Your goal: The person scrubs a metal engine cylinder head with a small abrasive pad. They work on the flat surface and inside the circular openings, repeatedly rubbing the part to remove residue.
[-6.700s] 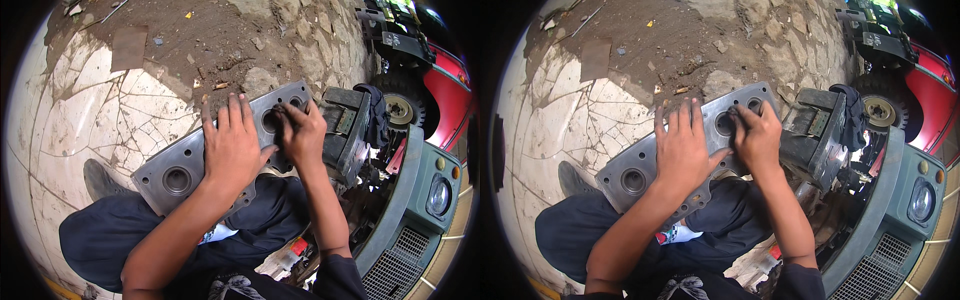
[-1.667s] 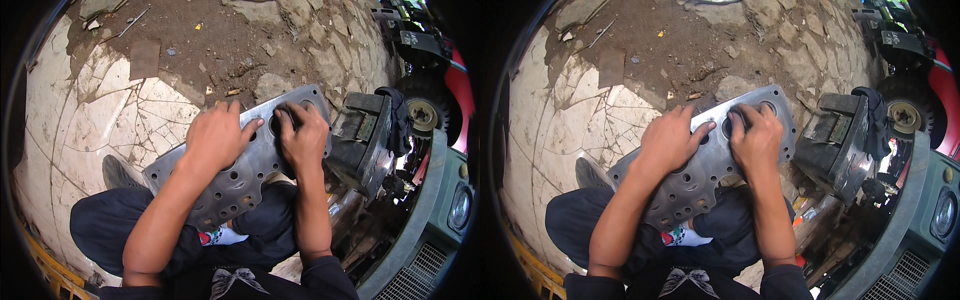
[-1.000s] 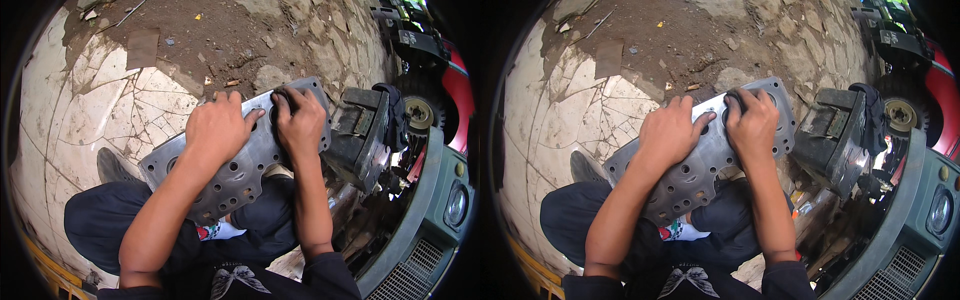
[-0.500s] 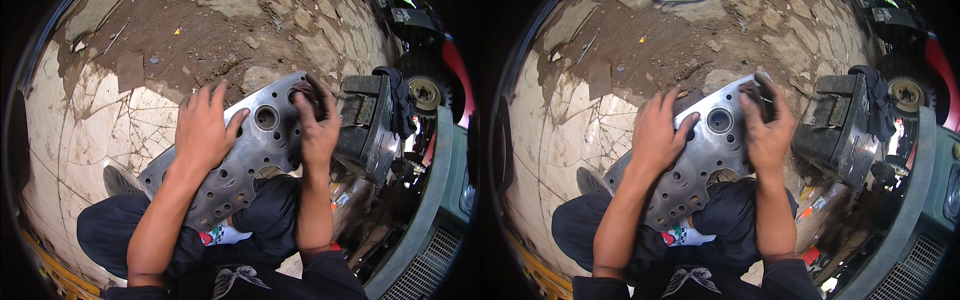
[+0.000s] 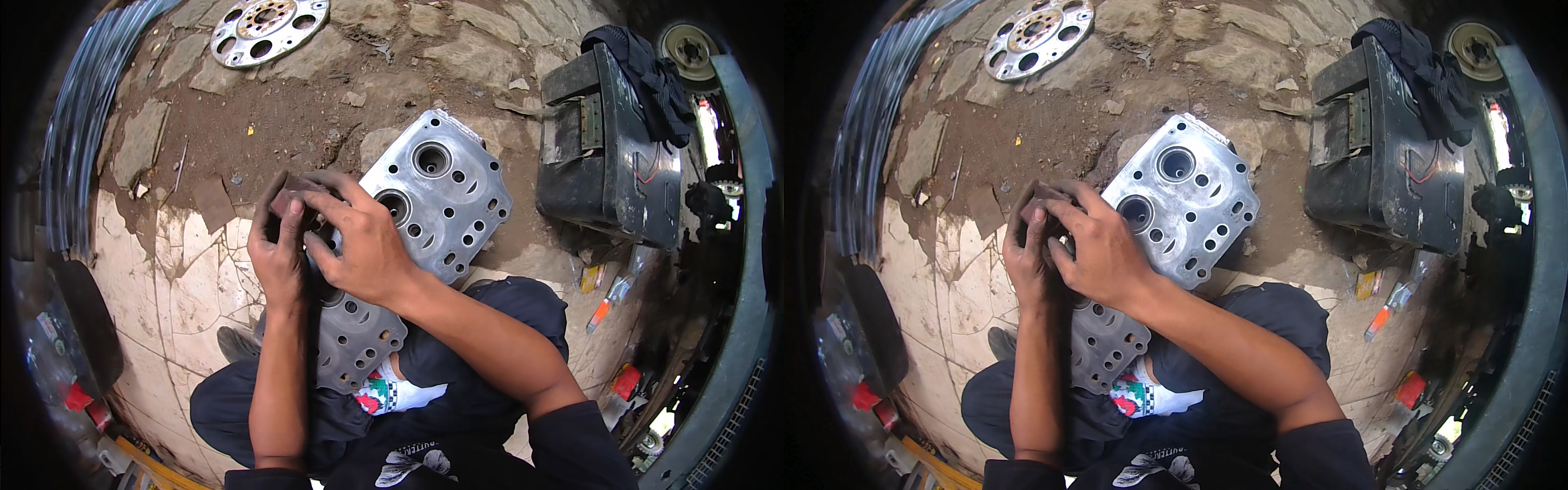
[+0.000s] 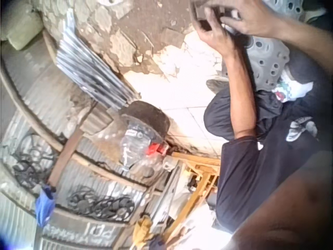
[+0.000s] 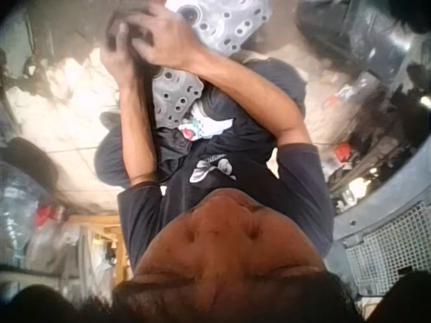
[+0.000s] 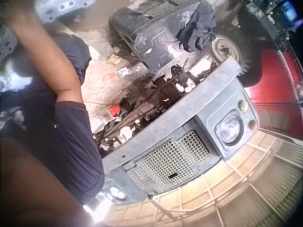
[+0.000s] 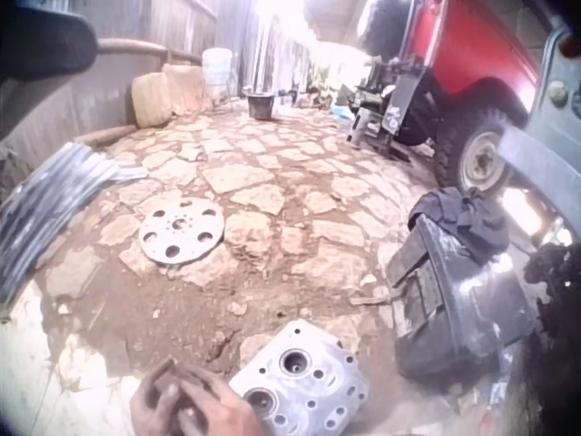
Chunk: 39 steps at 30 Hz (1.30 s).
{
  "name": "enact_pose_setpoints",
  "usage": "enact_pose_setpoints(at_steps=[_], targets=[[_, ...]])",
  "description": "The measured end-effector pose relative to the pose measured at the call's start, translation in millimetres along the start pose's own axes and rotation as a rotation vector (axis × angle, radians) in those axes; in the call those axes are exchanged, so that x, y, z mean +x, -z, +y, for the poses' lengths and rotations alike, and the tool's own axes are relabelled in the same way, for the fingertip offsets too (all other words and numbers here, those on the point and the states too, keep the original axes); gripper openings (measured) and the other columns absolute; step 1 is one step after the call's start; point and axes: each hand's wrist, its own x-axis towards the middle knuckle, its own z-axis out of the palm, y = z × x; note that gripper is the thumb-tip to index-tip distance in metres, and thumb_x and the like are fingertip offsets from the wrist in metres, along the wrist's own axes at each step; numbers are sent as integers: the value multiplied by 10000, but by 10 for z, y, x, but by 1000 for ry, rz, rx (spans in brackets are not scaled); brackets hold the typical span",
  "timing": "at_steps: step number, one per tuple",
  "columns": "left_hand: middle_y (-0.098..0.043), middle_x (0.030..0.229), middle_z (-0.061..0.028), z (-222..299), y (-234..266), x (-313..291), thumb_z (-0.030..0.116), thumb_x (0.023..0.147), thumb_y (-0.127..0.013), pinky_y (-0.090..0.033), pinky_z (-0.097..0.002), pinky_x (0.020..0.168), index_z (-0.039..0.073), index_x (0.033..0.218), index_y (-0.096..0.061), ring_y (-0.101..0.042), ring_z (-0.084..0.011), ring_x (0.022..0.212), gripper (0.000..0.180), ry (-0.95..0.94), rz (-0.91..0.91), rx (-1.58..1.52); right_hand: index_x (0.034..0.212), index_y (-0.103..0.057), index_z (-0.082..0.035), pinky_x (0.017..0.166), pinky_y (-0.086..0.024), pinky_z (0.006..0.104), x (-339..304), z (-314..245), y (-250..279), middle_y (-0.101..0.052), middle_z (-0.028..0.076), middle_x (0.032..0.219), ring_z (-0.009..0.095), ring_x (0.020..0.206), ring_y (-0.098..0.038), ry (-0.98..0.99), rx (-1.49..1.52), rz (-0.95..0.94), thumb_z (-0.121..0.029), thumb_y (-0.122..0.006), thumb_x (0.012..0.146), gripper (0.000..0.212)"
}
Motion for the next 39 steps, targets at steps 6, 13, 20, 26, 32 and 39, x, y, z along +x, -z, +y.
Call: enact_pose_setpoints(at_steps=[6, 13, 20, 26, 32, 39], targets=[[-716, 1131, -96, -99, 149, 66, 136, 1096, -629, -561, -301, 894, -24, 1290, -689, -679, -165, 1005, 258, -107, 31, 208, 1237, -761, -31, 956, -591, 393, 345, 94, 473, -743, 191, 1190, 331, 1088, -743, -10, 5, 166, -150, -831, 880, 382], [-629, 952, -116, -37, 71, 80, 205, 1048, -571, -492, -375, 839, -3, 1097, -676, -610, -227, 916, 238, -131, -134, 585, 1252, -769, -45, 795, -545, 285, 462, 139, 1758, -790, 61, 1063, 127, 918, -722, -265, 433, 778, -173, -763, 1011, 273], [-633, 1161, -153, 105, -429, 51, 108, 981, -744, -540, -407, 959, 33, 1352, -623, -662, -288, 1029, 397, -452, -325, 1069, 1197, -796, -25, 903, -540, 285, 324, 4, 2025, -798, 43, 1082, 113, 959, -707, -230, 273, 661, -201, -767, 1009, 259], [-713, 1129, -184, -34, -675, 7, 5, 993, -685, -570, -415, 911, 35, 1441, -627, -724, -338, 1004, 453, -481, -274, 863, 1162, -810, -40, 886, -538, 275, 315, 81, 1995, -808, 81, 1016, 113, 917, -708, -347, 195, 663, -216, -777, 992, 247], [-718, 1052, -203, -75, -770, 3, 21, 978, -695, -582, -425, 843, 8, 1207, -753, -726, -386, 918, 236, -620, -197, 1157, 1156, -814, -63, 815, -561, 324, 365, 108, 1933, -804, 100, 877, 144, 831, -723, -338, 258, 682, -248, -784, 968, 265], [-699, 953, -194, -86, -909, -206, 37, 937, -745, -563, -424, 739, 9, 1158, -781, -717, -360, 827, 226, -637, -205, 1191, 1082, -836, -103, 800, -580, 388, 481, 433, 1647, -798, 134, 855, 260, 793, -760, -387, 273, 740, -281, -788, 963, 220]])
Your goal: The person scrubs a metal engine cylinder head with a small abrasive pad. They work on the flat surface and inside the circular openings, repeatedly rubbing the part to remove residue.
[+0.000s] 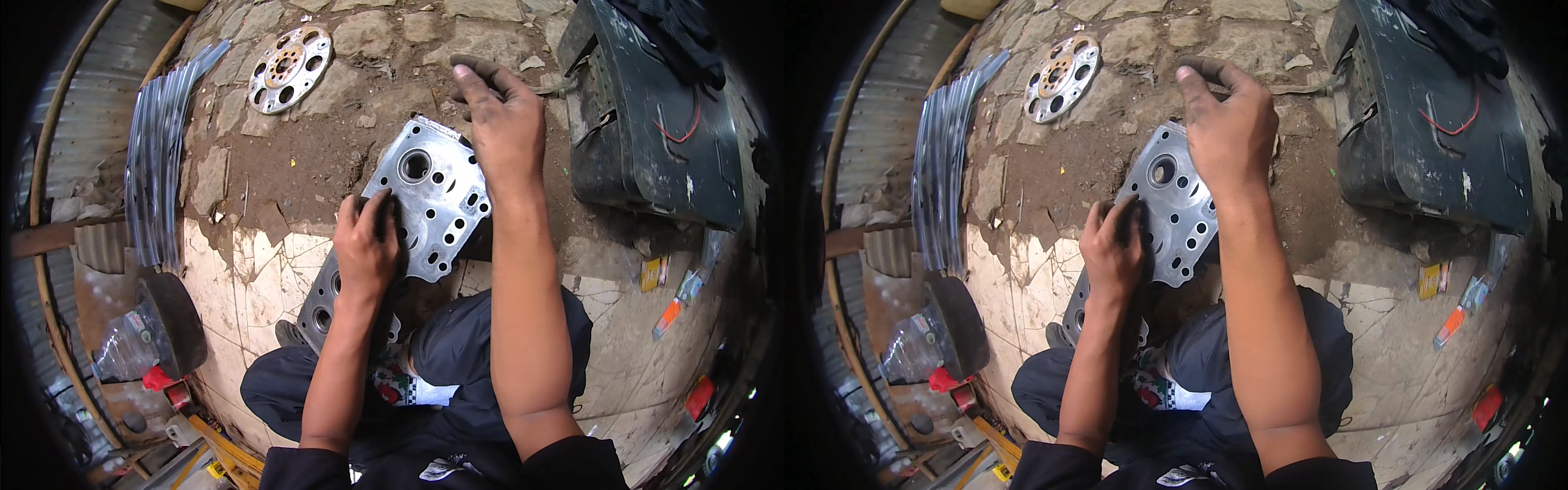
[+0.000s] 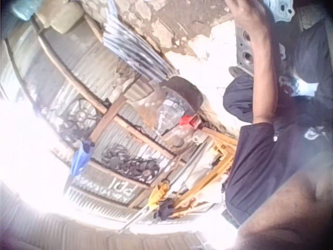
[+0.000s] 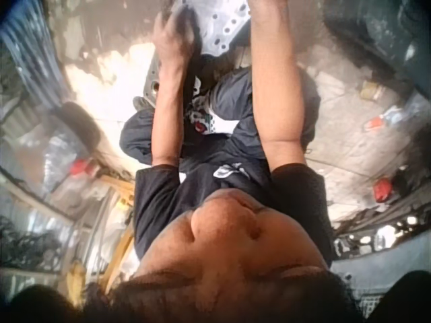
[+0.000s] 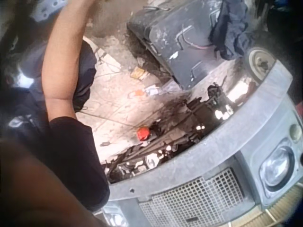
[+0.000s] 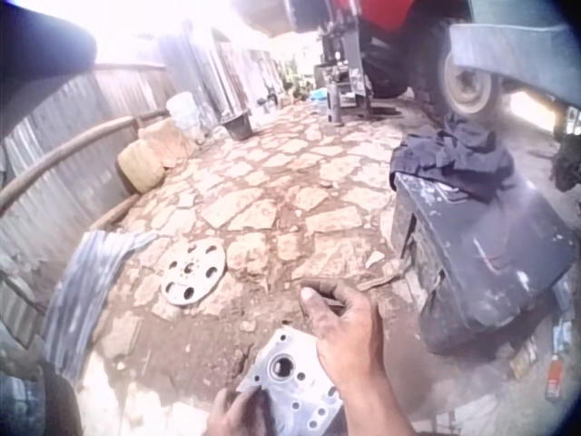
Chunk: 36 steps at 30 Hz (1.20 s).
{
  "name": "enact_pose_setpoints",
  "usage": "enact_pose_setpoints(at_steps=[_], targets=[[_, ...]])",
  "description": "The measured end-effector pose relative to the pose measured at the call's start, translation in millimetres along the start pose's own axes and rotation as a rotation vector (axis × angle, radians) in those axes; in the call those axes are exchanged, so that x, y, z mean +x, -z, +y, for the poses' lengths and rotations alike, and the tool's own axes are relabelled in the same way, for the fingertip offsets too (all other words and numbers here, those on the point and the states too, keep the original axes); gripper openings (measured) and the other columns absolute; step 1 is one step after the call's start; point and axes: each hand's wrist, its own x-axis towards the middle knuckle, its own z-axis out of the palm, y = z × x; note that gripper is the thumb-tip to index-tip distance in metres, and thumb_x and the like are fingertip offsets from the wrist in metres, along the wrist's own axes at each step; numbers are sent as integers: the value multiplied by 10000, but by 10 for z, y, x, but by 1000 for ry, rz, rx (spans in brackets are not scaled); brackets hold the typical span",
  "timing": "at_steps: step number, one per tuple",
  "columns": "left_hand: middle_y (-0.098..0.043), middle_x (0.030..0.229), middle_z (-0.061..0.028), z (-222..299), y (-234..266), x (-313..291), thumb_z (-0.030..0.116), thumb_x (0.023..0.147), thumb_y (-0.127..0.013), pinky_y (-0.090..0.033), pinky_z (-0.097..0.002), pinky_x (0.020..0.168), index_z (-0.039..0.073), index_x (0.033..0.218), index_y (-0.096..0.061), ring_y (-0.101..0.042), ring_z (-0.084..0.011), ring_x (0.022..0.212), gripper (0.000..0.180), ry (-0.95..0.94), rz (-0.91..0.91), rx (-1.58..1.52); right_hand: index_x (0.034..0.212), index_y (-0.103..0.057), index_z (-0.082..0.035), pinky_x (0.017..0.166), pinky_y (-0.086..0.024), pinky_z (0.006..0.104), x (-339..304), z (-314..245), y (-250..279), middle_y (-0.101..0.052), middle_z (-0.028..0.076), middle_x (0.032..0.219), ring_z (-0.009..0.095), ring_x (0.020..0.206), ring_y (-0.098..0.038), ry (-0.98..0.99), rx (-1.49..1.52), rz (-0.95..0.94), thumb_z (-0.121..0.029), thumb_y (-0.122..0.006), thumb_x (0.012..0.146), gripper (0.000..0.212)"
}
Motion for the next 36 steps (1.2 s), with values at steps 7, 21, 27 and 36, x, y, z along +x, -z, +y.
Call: enact_pose_setpoints(at_steps=[7, 21, 27, 36], targets=[[-662, 906, -199, 107, -27, -38, 13, 932, -729, -541, -433, 697, 9, 1122, -789, -683, -361, 772, 199, -59, -7, -57, 1076, -832, -95, 829, -588, 403, -25, 120, -98, -810, 144, 907, 312, 840, -778, 66, -32, 6, -279, -787, 965, 220], [-658, 923, -187, 126, 87, -129, -15, 901, -733, -538, -407, 707, 21, 1096, -797, -684, -333, 773, 209, -110, -47, -31, 1068, -818, -61, 839, -585, 416, -61, 74, -106, -810, 168, 952, 332, 884, -783, 8, -95, 14, -270, -785, 966, 235], [-660, 886, -166, 184, 9, -20, -30, 898, -718, -542, -393, 699, 5, 1056, -785, -681, -328, 765, 175, -43, -35, -107, 1052, -815, -57, 774, -579, 413, -73, 48, -111, -799, 159, 880, 306, 801, -768, 13, -58, -6, -263, -785, 967, 225], [-652, 884, -165, 236, 9, -126, -33, 883, -733, -529, -405, 697, 15, 1087, -800, -667, -315, 746, 220, -47, -52, -151, 1046, -818, -69, 824, -586, 424, -108, 73, -151, -795, 171, 886, 346, 852, -774, 9, -116, -39, -281, -766, 967, 232]])
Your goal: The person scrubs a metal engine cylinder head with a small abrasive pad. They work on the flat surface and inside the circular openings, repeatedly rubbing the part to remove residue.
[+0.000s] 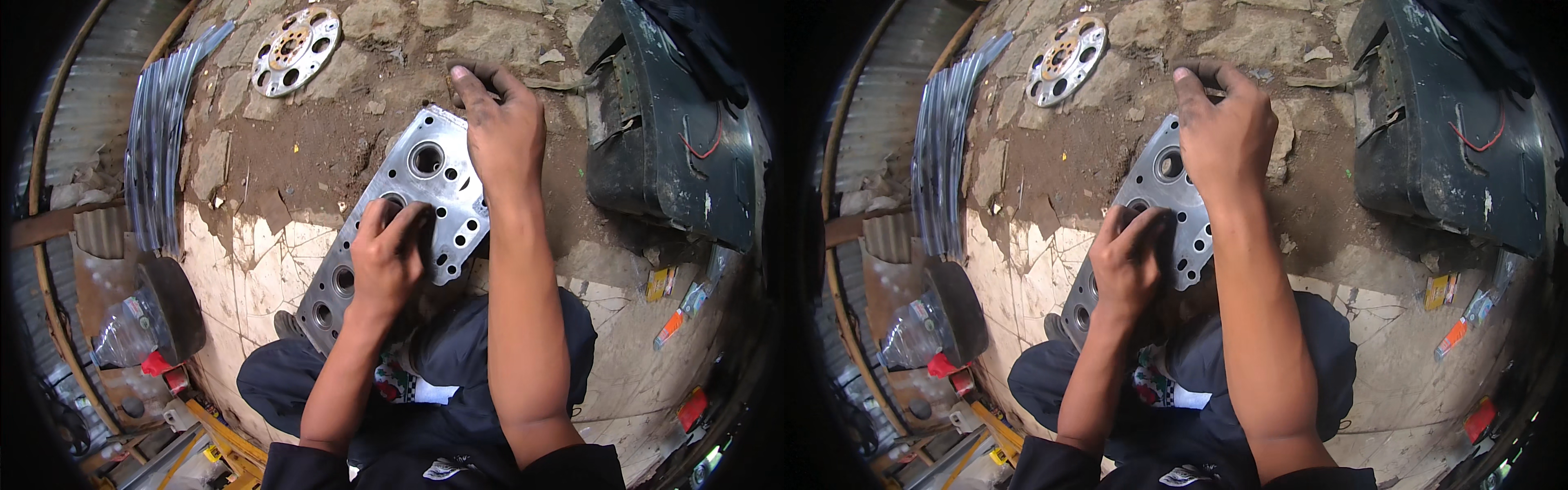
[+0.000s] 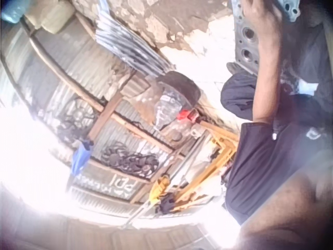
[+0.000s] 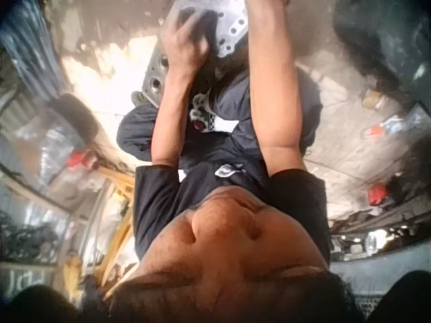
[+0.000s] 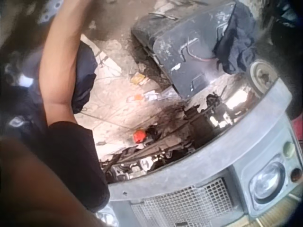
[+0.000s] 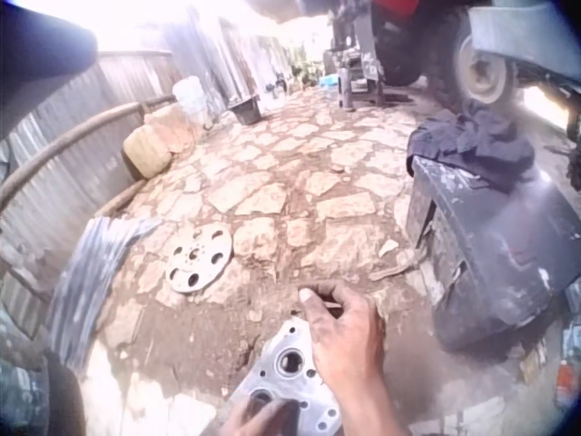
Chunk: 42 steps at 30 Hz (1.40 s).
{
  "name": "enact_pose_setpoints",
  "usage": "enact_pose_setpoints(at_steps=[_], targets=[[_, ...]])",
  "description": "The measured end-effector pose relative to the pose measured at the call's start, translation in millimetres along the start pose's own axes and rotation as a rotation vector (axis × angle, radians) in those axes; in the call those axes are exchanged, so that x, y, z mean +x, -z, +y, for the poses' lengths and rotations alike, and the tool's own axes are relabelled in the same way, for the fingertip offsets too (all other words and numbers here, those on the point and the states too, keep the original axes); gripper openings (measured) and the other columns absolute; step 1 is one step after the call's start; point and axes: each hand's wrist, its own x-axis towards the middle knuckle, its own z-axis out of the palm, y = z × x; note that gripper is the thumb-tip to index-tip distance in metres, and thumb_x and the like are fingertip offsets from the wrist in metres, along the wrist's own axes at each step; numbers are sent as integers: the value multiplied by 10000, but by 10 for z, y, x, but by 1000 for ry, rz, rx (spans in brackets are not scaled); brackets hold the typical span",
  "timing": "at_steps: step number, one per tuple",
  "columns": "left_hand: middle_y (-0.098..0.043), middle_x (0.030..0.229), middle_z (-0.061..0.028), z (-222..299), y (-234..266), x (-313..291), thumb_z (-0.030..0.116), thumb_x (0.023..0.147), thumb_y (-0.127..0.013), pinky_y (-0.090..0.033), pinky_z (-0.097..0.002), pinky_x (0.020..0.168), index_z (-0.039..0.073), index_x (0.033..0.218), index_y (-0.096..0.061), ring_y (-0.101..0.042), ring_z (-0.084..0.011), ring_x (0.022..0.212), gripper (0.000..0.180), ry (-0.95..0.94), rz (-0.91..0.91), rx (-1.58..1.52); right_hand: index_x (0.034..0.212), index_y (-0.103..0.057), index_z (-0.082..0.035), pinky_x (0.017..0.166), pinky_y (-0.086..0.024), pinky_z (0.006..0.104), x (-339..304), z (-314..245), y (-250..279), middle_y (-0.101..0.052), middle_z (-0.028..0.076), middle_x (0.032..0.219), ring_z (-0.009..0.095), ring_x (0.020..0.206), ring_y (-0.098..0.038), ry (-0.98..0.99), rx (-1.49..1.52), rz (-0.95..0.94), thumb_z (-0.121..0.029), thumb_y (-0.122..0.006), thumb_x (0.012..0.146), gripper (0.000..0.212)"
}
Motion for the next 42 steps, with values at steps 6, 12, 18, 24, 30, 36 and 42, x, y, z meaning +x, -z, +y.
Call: enact_pose_setpoints(at_steps=[6, 12, 18, 24, 30, 36, 42], targets=[[-645, 890, -182, -108, 9, 101, -66, 864, -722, -529, -406, 708, 5, 1101, -794, -666, -332, 765, 258, 61, 34, 24, 1188, -798, -124, 1000, -551, 490, -108, 97, -57, -791, 198, 1062, 410, 1073, -740, -49, -506, -178, -382, -715, 996, 331], [-628, 869, -182, -277, 6, 213, -56, 855, -751, -524, -411, 700, -4, 1104, -795, -659, -321, 752, 259, 96, 82, 0, 1321, -744, -115, 1066, -528, 503, 14, 59, -102, -755, 232, 1246, 425, 1209, -699, -86, -734, -430, -436, -689, 1007, 452], [-641, 906, -189, -207, 1, 90, -64, 858, -737, -535, -434, 710, -3, 1102, -789, -674, -346, 775, 257, 56, 90, -1, 1443, -673, -97, 1116, -507, 472, 290, 568, 53, -700, 247, 1363, 436, 1297, -654, 132, -647, -638, -527, -674, 1006, 613], [-608, 882, -167, -108, 32, -39, -56, 868, -738, -511, -406, 677, 17, 1084, -791, -643, -306, 740, 235, 32, 36, -64, 1429, -684, -88, 1106, -508, 470, 345, 590, 83, -713, 252, 1342, 424, 1283, -669, -6, -573, -693, -485, -682, 1015, 573], [-577, 858, -139, -235, 93, 106, -44, 838, -782, -497, -413, 656, 30, 1104, -799, -634, -291, 719, 277, 55, 27, -13, 1426, -677, -50, 1106, -506, 452, 303, 551, 107, -705, 280, 1345, 419, 1290, -674, -27, -476, -717, -444, -688, 1028, 560], [-531, 893, -159, -289, 78, 115, -112, 759, -707, -491, -437, 720, -19, 1130, -743, -569, -339, 821, 384, 101, -42, -136, 1405, -688, -40, 1080, -524, 450, 266, 473, 96, -723, 280, 1305, 421, 1253, -694, -34, -493, -691, -443, -692, 1026, 553], [-520, 905, -180, -37, 156, 33, -110, 748, -676, -507, -442, 714, -22, 1118, -744, -584, -355, 822, 386, 14, -146, -158, 1395, -694, -42, 1072, -530, 442, 246, 449, 94, -729, 274, 1293, 411, 1243, -702, 14, -546, -680, -438, -712, 1016, 549]])
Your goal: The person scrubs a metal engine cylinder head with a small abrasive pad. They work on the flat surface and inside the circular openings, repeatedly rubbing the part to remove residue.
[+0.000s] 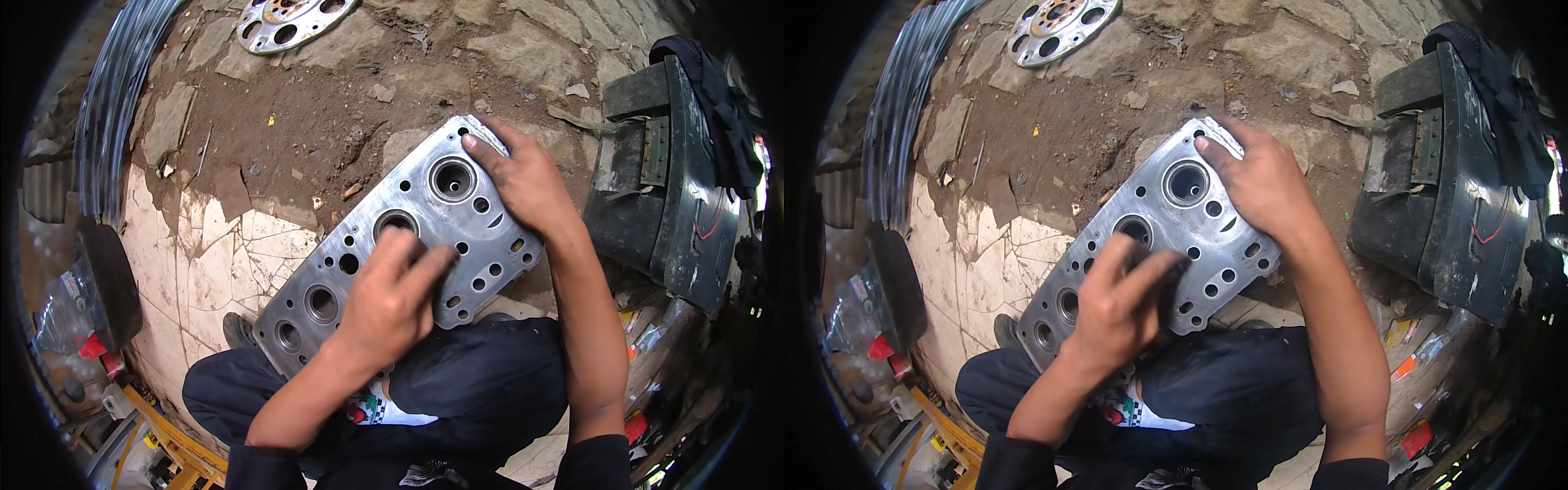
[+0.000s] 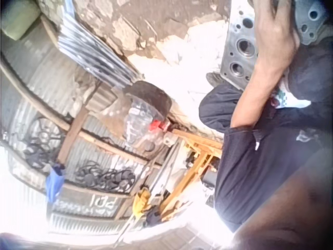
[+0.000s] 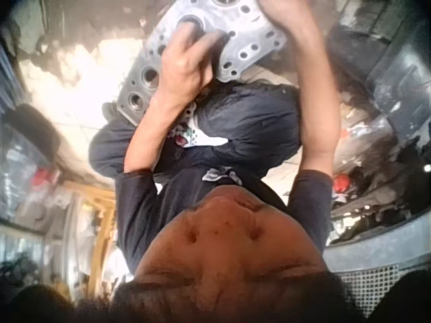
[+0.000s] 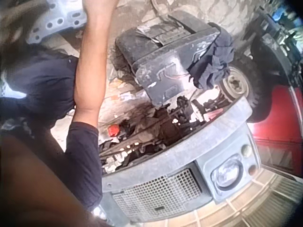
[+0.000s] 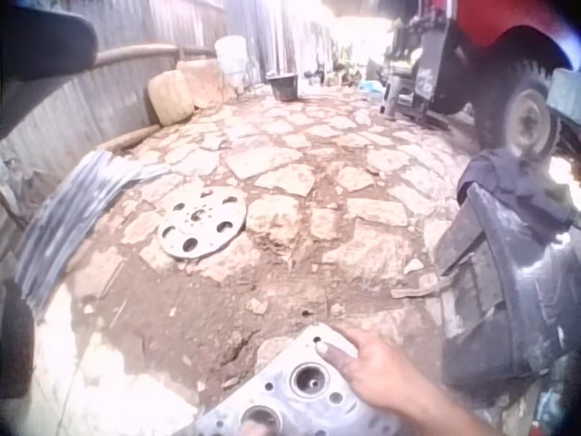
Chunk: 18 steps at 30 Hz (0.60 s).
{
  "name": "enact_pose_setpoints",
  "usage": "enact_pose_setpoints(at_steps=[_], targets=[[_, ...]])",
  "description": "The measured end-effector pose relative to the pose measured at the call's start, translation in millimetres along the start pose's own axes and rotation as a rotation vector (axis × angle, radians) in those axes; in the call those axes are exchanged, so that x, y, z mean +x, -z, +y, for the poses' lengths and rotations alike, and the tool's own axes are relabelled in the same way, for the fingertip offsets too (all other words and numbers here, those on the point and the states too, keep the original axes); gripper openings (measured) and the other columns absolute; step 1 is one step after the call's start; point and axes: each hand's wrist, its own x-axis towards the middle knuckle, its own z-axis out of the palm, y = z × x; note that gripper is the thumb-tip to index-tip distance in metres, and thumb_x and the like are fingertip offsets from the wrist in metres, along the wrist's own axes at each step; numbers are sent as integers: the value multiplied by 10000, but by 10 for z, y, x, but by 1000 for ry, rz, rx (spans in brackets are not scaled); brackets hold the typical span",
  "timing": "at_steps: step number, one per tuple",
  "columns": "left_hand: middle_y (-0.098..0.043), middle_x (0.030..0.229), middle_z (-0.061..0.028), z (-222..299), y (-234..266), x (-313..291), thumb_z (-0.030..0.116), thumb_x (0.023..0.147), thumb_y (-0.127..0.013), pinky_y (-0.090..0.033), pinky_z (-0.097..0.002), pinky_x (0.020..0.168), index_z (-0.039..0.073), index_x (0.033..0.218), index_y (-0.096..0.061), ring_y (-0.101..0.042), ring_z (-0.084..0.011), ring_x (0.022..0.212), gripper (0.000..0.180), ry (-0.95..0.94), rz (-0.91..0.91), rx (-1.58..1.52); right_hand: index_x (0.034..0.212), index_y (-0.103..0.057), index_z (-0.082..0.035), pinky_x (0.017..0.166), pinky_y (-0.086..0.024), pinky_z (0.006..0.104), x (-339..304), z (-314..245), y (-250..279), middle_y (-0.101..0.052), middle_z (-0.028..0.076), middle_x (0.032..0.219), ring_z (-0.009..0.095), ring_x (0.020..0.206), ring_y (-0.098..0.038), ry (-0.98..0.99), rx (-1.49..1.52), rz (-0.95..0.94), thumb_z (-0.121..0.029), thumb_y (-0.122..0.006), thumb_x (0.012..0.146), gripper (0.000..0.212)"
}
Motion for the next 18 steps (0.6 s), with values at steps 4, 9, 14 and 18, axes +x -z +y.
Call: enact_pose_setpoints(at_steps=[4, 9, 14, 18], targets=[[-584, 856, -146, -205, -17, 151, -66, 825, -745, -480, -395, 608, 58, 1104, -818, -591, -285, 671, 314, 67, 140, 75, 1397, -693, -41, 1077, -528, 447, 25, -73, 55, -726, 275, 1303, 417, 1253, -696, -40, 27, -22, -439, -718, 1011, 555], [-554, 856, -122, -61, -103, 61, -97, 802, -748, -456, -382, 616, 24, 1104, -798, -564, -267, 710, 329, 67, 125, -21, 1400, -692, -40, 1096, -518, 451, 21, -78, 57, -717, 280, 1321, 420, 1284, -678, -31, 8, -35, -447, -720, 1009, 565], [-586, 914, -138, 170, -62, -140, -43, 867, -716, -491, -394, 734, 23, 1151, -776, -588, -301, 846, 298, -47, 90, 222, 1405, -693, -51, 1107, -509, 460, 6, 37, -1, -714, 277, 1326, 417, 1293, -672, -30, -27, -8, -489, -713, 1002, 595], [-590, 908, -141, 152, 79, -660, -19, 911, -706, -474, -414, 749, 24, 1134, -766, -574, -311, 845, 235, 224, 168, 164, 1408, -701, -79, 1102, -512, 459, 35, 24, -19, -711, 271, 1337, 423, 1288, -671, -61, -15, -17, -534, -701, 996, 614]])
